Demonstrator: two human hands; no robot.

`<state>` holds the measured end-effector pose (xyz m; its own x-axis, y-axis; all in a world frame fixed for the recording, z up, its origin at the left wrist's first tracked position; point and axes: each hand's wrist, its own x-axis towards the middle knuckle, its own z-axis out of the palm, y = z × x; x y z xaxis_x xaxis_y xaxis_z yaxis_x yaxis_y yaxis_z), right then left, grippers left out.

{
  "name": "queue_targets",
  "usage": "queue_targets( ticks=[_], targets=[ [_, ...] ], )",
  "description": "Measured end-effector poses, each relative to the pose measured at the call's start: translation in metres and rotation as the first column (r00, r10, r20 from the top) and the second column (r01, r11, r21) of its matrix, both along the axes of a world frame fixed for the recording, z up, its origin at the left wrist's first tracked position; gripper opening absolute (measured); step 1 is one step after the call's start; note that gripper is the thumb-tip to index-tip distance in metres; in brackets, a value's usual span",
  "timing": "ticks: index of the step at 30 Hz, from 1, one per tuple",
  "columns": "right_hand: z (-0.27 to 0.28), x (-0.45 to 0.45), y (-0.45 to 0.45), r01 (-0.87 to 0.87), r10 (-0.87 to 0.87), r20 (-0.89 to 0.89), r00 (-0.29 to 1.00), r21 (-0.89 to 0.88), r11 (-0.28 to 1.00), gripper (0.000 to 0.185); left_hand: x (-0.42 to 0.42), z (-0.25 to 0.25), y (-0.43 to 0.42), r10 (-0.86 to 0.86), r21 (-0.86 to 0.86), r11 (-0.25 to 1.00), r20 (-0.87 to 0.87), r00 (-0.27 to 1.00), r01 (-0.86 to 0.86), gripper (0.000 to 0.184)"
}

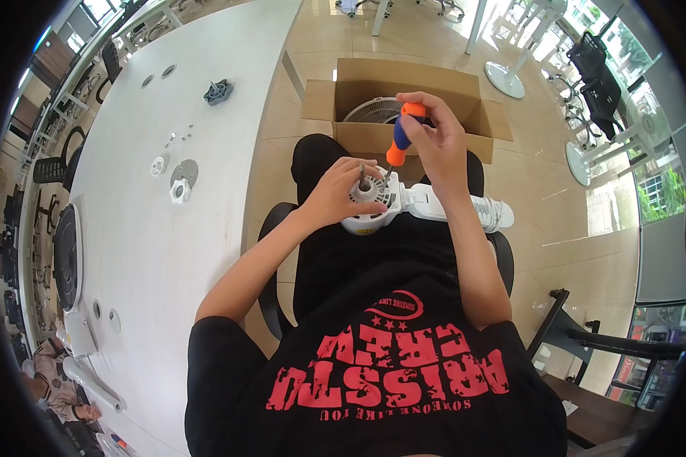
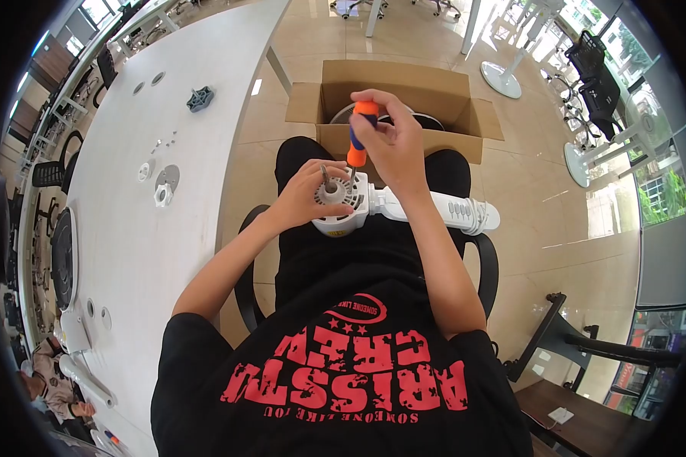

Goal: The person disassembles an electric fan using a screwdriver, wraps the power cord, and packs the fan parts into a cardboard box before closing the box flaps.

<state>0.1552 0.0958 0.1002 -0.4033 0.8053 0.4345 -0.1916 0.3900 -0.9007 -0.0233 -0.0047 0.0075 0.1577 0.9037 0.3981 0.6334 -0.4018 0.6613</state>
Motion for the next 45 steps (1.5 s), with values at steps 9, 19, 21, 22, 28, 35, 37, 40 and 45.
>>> queue_targets(
  ticks=[9, 19, 21, 22, 28, 35, 37, 40, 45],
  targets=[
    [-0.001, -0.006, 0.001, 0.060, -0.064, 0.052, 0.997, 0.072, 0.996, 0.032, -0.002, -0.008, 0.001, 0.011, -0.018, 1.000, -0.015, 1.000, -0.011, 0.051],
    [0.002, -0.002, -0.003, -0.058, 0.058, 0.002, 0.998, 0.016, 0.998, 0.036, -0.005, -0.007, 0.001, -0.006, -0.106, 0.994, -0.003, 1.000, 0.005, 0.050],
    [0.007, 0.001, -0.005, -0.069, 0.069, -0.062, 0.996, 0.006, 0.998, 0.034, -0.004, -0.008, 0.000, 0.004, -0.110, 0.994, 0.000, 1.000, -0.004, 0.050],
    [0.010, 0.002, -0.005, -0.075, 0.074, -0.092, 0.993, 0.002, 0.997, 0.033, -0.003, -0.008, 0.000, 0.009, -0.111, 0.994, 0.003, 1.000, -0.009, 0.050],
    [0.010, 0.002, 0.000, -0.049, 0.048, -0.115, 0.992, -0.001, 0.999, 0.031, -0.003, -0.007, 0.000, 0.006, -0.095, 0.995, 0.015, 1.000, -0.005, 0.048],
    [0.003, -0.001, 0.007, -0.015, 0.017, -0.108, 0.994, 0.024, 1.000, 0.031, -0.001, -0.027, 0.009, 0.064, 0.066, 0.996, 0.041, 0.997, -0.067, 0.025],
    [0.001, -0.001, 0.009, -0.018, 0.021, -0.128, 0.992, 0.024, 1.000, 0.031, 0.000, -0.028, 0.008, 0.049, 0.081, 0.995, 0.072, 0.996, -0.055, 0.018],
    [0.018, -0.001, 0.005, 0.094, -0.078, -0.210, 0.975, 0.065, 0.993, 0.031, 0.004, -0.028, 0.005, 0.098, 0.108, 0.988, 0.091, 0.991, -0.107, 0.018],
    [0.035, 0.024, 0.034, -0.098, 0.102, 0.056, 0.993, -0.073, 0.992, 0.032, 0.002, -0.019, 0.008, 0.096, -0.047, 0.995, 0.216, 0.972, -0.087, 0.019]
  ],
)
